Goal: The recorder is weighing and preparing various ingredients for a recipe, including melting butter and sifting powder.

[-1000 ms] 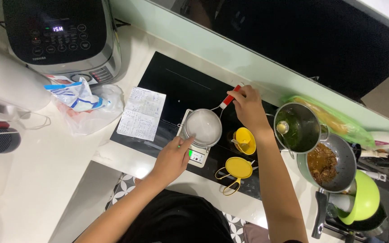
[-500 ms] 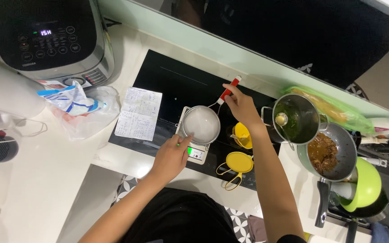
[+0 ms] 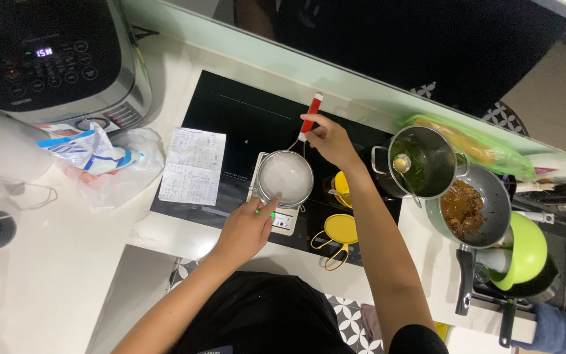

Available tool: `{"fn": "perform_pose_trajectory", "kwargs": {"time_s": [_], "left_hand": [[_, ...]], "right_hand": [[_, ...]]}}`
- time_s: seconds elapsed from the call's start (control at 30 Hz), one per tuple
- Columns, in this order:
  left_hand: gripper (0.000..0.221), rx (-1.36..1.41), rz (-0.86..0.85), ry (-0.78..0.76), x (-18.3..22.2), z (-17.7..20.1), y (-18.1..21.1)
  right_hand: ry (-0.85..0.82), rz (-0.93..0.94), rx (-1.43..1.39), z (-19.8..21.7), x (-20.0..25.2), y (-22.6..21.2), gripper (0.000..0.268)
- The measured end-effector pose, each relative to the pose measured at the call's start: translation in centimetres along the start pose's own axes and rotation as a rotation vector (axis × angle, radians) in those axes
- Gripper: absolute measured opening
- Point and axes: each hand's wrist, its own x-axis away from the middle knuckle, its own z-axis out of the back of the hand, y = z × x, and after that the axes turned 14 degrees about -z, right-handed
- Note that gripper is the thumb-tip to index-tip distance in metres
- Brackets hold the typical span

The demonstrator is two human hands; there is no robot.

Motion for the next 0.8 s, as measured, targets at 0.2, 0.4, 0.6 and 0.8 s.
{"fn": "perform_pose_trajectory", "kwargs": {"time_s": [0.2, 0.4, 0.6, 0.8], "left_hand": [[0.058, 0.040, 0.028, -0.012, -0.3, 0.6, 0.2], [0.059, 0.028, 0.026, -0.019, -0.5, 0.3, -0.3], [0.046, 0.026, 0.025, 0.011, -1.6, 1.4, 0.5], [0.025, 0.165, 0.060, 0.175, -1.5, 0.4, -0.5]], "right_hand": [[-0.043, 0.008, 0.012, -0.2, -0.2, 0.6, 0.045], [-0.040, -0.064, 0.106, -0.3, 1.0, -0.8, 0.043], [-0.141, -0.064, 0.029, -0.4, 0.5, 0.7, 0.039], [-0.089, -0.154, -0.165, -0.7, 0.3, 0.7, 0.037]]}}
